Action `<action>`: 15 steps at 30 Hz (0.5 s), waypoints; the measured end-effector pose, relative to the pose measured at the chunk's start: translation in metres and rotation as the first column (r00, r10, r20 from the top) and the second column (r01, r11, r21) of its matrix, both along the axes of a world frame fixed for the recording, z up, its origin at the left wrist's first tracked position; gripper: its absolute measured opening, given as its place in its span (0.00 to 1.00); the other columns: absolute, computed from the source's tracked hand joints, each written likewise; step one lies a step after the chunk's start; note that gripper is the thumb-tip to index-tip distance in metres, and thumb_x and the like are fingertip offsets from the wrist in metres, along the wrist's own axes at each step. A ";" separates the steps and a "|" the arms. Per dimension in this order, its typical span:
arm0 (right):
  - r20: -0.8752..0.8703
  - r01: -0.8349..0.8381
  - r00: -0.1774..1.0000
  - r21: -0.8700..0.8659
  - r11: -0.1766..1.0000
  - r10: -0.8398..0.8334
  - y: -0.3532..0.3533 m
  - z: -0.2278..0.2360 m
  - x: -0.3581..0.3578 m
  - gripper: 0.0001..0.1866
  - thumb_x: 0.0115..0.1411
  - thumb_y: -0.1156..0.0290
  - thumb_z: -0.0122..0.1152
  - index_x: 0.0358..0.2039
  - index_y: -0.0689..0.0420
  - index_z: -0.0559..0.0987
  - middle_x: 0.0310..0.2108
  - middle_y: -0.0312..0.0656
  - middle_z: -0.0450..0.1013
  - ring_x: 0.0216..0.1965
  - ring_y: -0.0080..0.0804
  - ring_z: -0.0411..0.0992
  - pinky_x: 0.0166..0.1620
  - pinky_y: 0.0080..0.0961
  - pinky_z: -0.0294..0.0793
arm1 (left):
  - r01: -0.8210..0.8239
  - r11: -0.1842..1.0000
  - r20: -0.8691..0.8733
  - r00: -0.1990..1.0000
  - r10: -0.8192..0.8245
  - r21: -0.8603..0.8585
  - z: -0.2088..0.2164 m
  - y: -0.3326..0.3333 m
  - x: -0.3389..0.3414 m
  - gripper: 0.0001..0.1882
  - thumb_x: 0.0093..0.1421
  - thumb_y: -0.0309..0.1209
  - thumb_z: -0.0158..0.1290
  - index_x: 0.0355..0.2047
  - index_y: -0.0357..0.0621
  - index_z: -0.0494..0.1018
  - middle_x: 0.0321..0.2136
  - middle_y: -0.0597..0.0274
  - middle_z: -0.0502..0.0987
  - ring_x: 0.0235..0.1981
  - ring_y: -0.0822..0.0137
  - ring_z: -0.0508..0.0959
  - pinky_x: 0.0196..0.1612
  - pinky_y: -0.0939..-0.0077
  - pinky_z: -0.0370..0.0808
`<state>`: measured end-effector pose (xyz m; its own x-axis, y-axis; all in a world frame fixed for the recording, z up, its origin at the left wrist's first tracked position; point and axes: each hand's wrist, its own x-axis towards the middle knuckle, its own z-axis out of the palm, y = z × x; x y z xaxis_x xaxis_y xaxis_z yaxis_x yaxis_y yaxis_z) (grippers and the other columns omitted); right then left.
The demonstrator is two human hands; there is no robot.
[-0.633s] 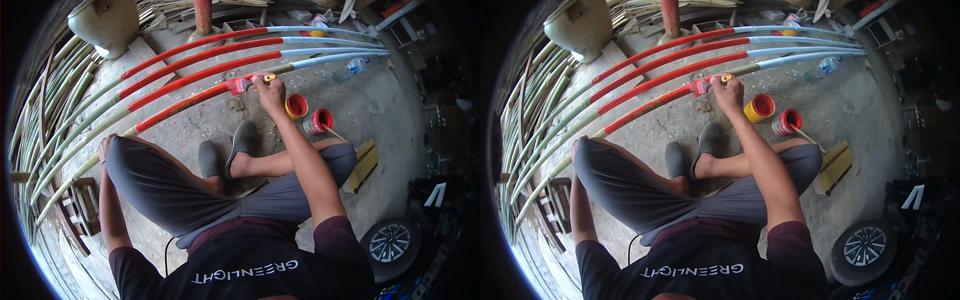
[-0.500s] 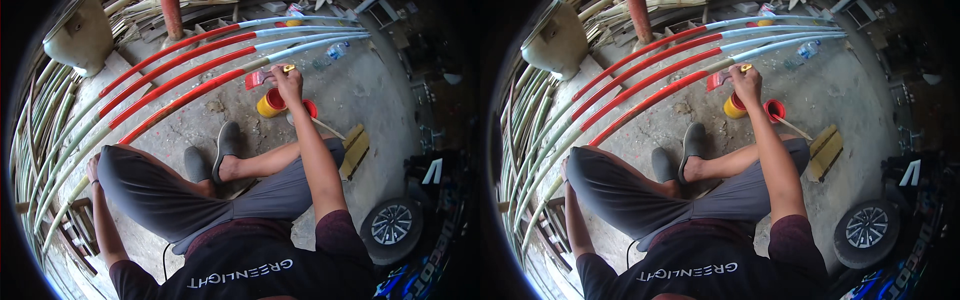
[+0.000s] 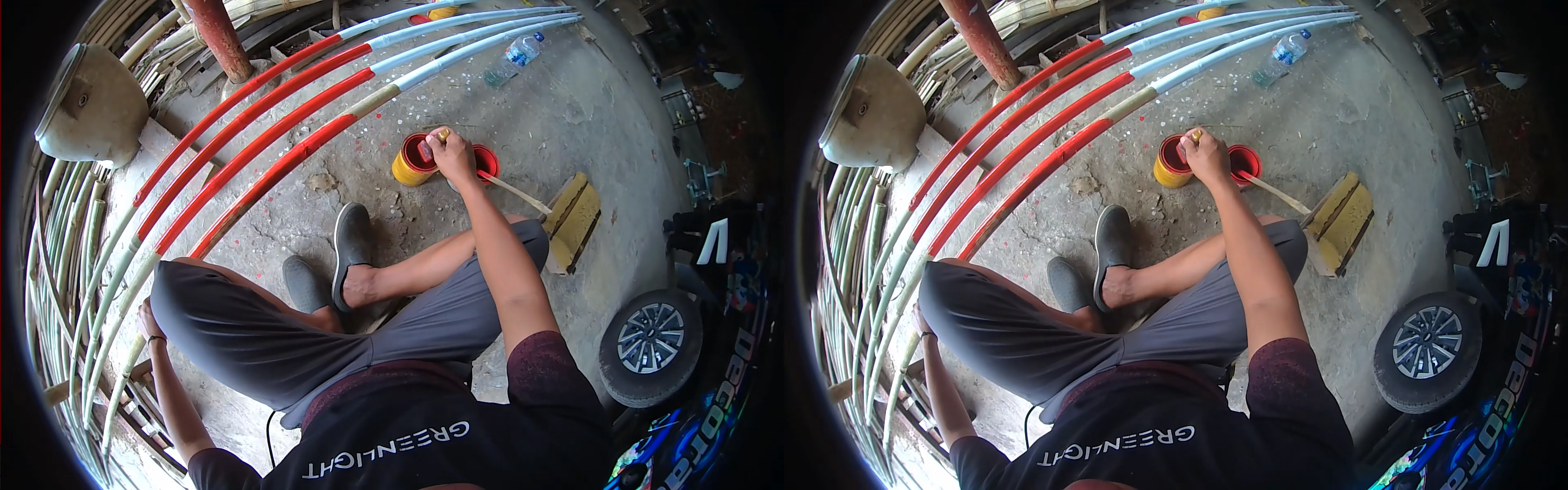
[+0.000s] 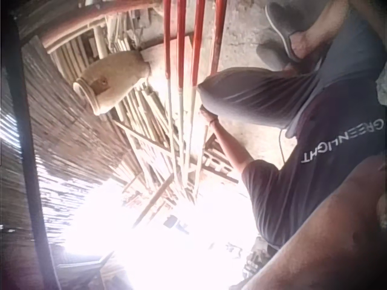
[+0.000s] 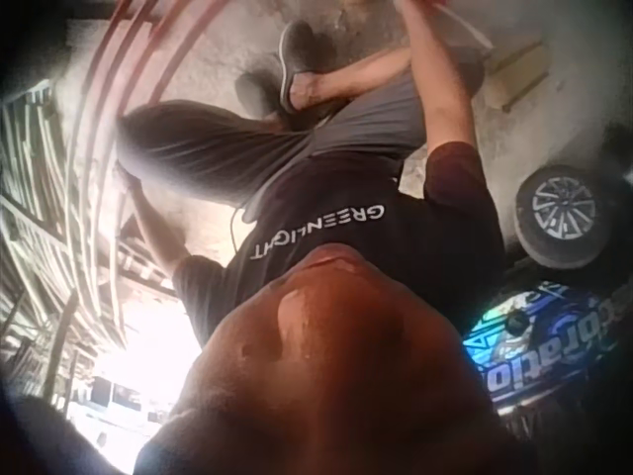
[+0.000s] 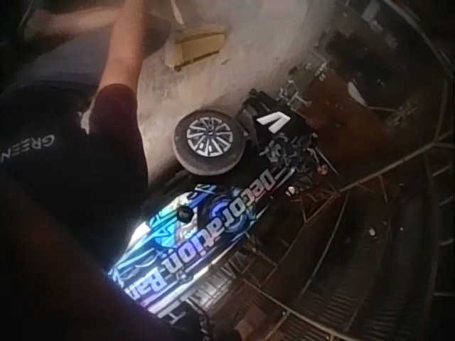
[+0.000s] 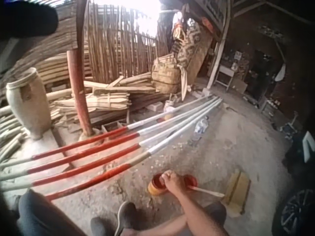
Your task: Painting red sections onto bamboo poles with a brush.
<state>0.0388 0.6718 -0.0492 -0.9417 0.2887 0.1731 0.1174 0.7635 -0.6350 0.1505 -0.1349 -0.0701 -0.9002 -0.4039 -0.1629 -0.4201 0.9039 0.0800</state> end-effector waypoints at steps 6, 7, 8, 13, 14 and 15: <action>0.136 0.006 0.991 0.002 1.000 -0.006 0.001 0.002 0.003 0.12 0.60 0.59 0.60 0.34 0.56 0.80 0.29 0.51 0.78 0.35 0.54 0.77 0.39 0.44 0.76 | 0.009 0.995 -0.094 0.996 0.001 0.100 -0.009 -0.009 0.004 0.15 0.64 0.36 0.45 0.46 0.48 0.76 0.38 0.47 0.79 0.40 0.49 0.79 0.44 0.58 0.75; 0.080 -0.023 0.997 -0.010 1.000 0.023 0.002 0.003 0.004 0.12 0.60 0.59 0.60 0.34 0.56 0.80 0.29 0.51 0.78 0.35 0.54 0.77 0.39 0.44 0.76 | 0.034 0.987 -0.133 0.991 -0.013 0.156 -0.009 -0.009 0.003 0.15 0.64 0.36 0.45 0.46 0.48 0.76 0.38 0.47 0.79 0.40 0.49 0.79 0.44 0.58 0.75; 0.063 0.028 0.998 -0.042 0.999 -0.025 0.002 0.004 0.004 0.13 0.61 0.59 0.60 0.34 0.56 0.80 0.29 0.51 0.78 0.35 0.54 0.77 0.39 0.44 0.76 | 0.041 0.992 -0.137 0.990 -0.025 0.116 -0.009 -0.008 0.004 0.14 0.64 0.36 0.45 0.44 0.47 0.76 0.37 0.47 0.79 0.39 0.50 0.80 0.43 0.58 0.75; -0.016 0.045 0.999 -0.022 0.999 -0.046 0.004 0.007 0.006 0.13 0.61 0.59 0.59 0.33 0.56 0.79 0.28 0.52 0.78 0.34 0.54 0.77 0.39 0.44 0.76 | -0.022 0.951 -0.154 0.985 0.073 0.308 -0.005 -0.002 -0.002 0.14 0.64 0.35 0.45 0.41 0.46 0.78 0.34 0.47 0.80 0.36 0.50 0.80 0.41 0.58 0.76; 0.005 0.074 0.997 -0.052 0.996 -0.074 0.004 0.007 0.006 0.13 0.61 0.58 0.60 0.33 0.56 0.79 0.28 0.52 0.78 0.34 0.54 0.77 0.39 0.44 0.76 | 0.003 0.985 -0.094 0.995 0.014 0.171 -0.003 0.000 -0.001 0.14 0.64 0.36 0.46 0.41 0.46 0.78 0.34 0.48 0.80 0.36 0.51 0.80 0.41 0.58 0.76; 0.076 0.128 0.990 -0.082 0.988 -0.122 0.006 0.006 0.006 0.13 0.61 0.58 0.60 0.33 0.56 0.80 0.29 0.52 0.78 0.34 0.53 0.78 0.39 0.44 0.76 | 0.035 0.999 -0.027 0.999 -0.034 0.031 0.000 0.000 -0.001 0.14 0.64 0.36 0.46 0.41 0.47 0.78 0.34 0.48 0.80 0.36 0.51 0.80 0.40 0.59 0.76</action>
